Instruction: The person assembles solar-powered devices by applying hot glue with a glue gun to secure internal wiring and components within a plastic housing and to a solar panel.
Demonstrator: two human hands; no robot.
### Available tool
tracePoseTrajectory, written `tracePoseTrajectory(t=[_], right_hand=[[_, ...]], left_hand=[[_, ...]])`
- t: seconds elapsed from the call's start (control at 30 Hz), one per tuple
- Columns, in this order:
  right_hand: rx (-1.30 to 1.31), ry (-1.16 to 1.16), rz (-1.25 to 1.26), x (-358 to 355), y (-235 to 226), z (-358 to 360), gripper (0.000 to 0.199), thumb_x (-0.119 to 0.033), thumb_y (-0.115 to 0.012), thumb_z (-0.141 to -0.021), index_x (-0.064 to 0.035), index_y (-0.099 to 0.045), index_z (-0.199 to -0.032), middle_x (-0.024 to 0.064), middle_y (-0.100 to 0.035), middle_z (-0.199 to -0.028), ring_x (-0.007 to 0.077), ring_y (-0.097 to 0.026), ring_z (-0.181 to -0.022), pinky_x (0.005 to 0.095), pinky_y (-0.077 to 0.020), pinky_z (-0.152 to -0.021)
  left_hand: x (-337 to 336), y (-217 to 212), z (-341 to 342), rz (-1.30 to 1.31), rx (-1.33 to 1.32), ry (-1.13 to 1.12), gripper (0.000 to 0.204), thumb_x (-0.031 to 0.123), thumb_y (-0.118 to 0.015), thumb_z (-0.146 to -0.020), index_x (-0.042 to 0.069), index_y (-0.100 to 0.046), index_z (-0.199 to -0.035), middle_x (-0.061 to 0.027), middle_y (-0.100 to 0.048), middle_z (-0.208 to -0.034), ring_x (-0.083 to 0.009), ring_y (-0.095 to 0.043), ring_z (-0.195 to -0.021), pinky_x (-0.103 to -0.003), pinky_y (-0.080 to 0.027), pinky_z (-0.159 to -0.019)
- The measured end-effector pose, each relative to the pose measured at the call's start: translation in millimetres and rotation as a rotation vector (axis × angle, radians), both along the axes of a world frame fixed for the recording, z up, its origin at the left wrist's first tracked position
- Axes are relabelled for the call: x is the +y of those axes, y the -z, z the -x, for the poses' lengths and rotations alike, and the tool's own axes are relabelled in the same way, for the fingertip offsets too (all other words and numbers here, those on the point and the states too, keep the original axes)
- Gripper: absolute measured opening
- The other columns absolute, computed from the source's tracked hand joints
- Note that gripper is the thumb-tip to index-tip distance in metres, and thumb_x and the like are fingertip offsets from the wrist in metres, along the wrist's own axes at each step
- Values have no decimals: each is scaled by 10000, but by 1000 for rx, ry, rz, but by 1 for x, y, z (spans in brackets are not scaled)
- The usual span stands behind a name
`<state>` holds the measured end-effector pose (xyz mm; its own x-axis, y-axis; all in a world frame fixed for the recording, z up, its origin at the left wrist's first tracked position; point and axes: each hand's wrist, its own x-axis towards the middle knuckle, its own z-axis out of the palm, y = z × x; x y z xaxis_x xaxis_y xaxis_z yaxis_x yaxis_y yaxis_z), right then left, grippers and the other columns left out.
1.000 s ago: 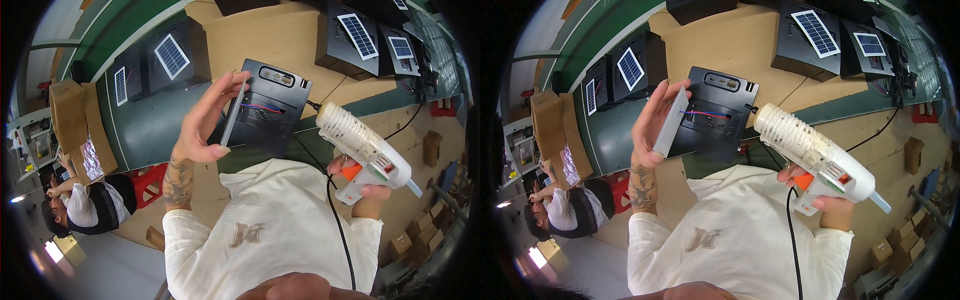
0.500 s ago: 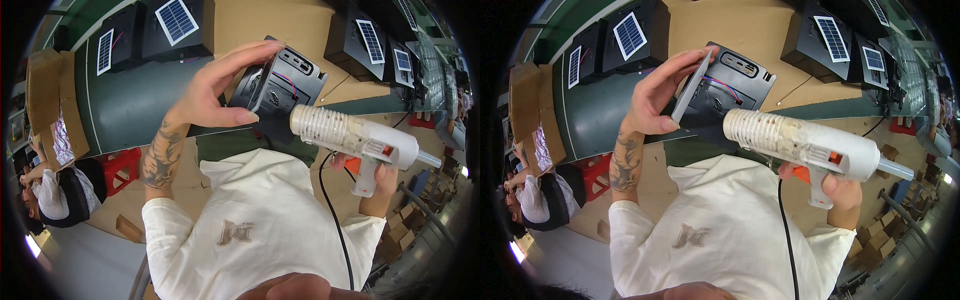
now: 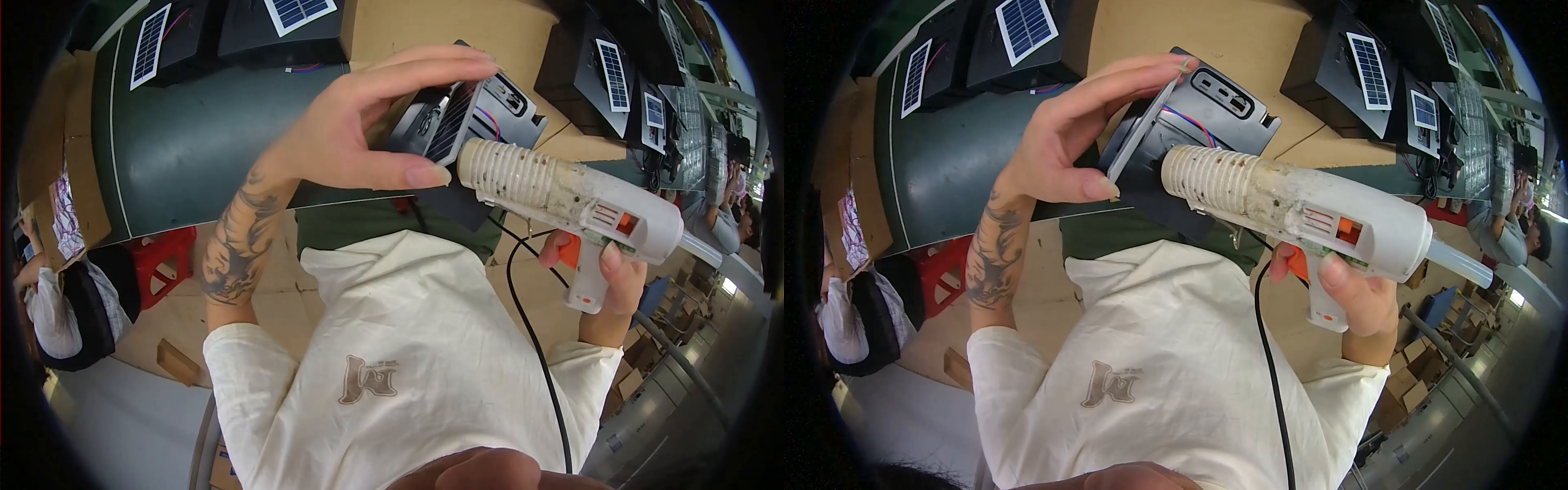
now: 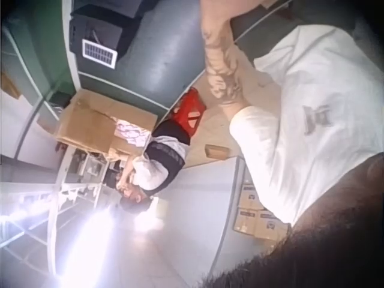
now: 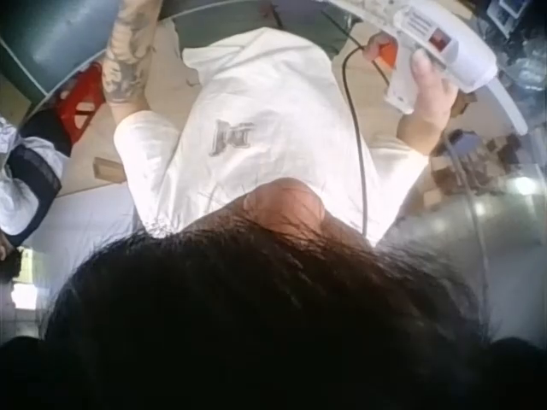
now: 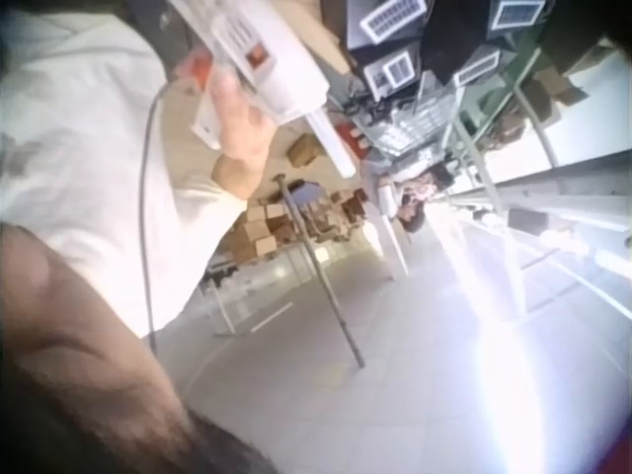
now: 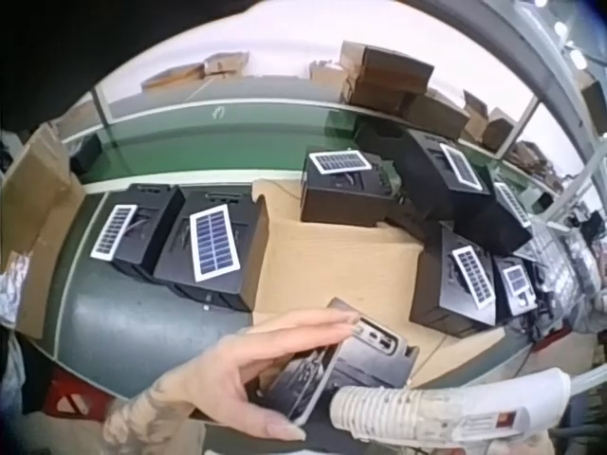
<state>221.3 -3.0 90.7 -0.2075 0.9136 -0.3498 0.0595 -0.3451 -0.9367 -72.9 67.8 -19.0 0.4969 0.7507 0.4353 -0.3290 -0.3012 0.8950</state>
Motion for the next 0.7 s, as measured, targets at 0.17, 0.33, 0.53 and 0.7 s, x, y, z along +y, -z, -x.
tracePoseTrajectory(t=[0.17, 0.33, 0.53, 0.7], right_hand=[[-31, 18, 4, 0, -1, 3, 669, -357, -694, -806, 112, -490, -1237, 231, -639, -872, 320, -634, -682, 396, -511, -582], [-22, 30, 42, 0, -4, 1, 651, -329, -697, -803, 102, -488, -1244, 232, -638, -876, 323, -632, -691, 398, -511, -586], [-42, 65, 4, -5, -3, -5, 656, -314, -698, -799, 99, -475, -1258, 251, -638, -889, 336, -629, -688, 404, -511, -584], [-46, 70, -13, -8, -6, -8, 647, -294, -699, -795, 92, -476, -1264, 252, -642, -898, 333, -629, -686, 406, -513, -582]], left_hand=[[1, -1, 0, -19, 7, -6, 837, 346, -739, -792, -109, -400, -1408, -251, -397, -1465, -343, -354, -1403, -409, -247, -1159], [0, 0, 0, -26, 21, -9, 846, 361, -748, -791, -108, -405, -1405, -252, -398, -1465, -343, -359, -1401, -407, -253, -1157], [-3, 0, -3, 40, -12, -24, 900, 422, -769, -784, -114, -400, -1406, -258, -402, -1462, -343, -374, -1392, -409, -265, -1155], [-3, -1, -3, 43, -10, -25, 928, 446, -773, -781, -119, -388, -1409, -267, -392, -1467, -341, -391, -1382, -415, -279, -1150]])
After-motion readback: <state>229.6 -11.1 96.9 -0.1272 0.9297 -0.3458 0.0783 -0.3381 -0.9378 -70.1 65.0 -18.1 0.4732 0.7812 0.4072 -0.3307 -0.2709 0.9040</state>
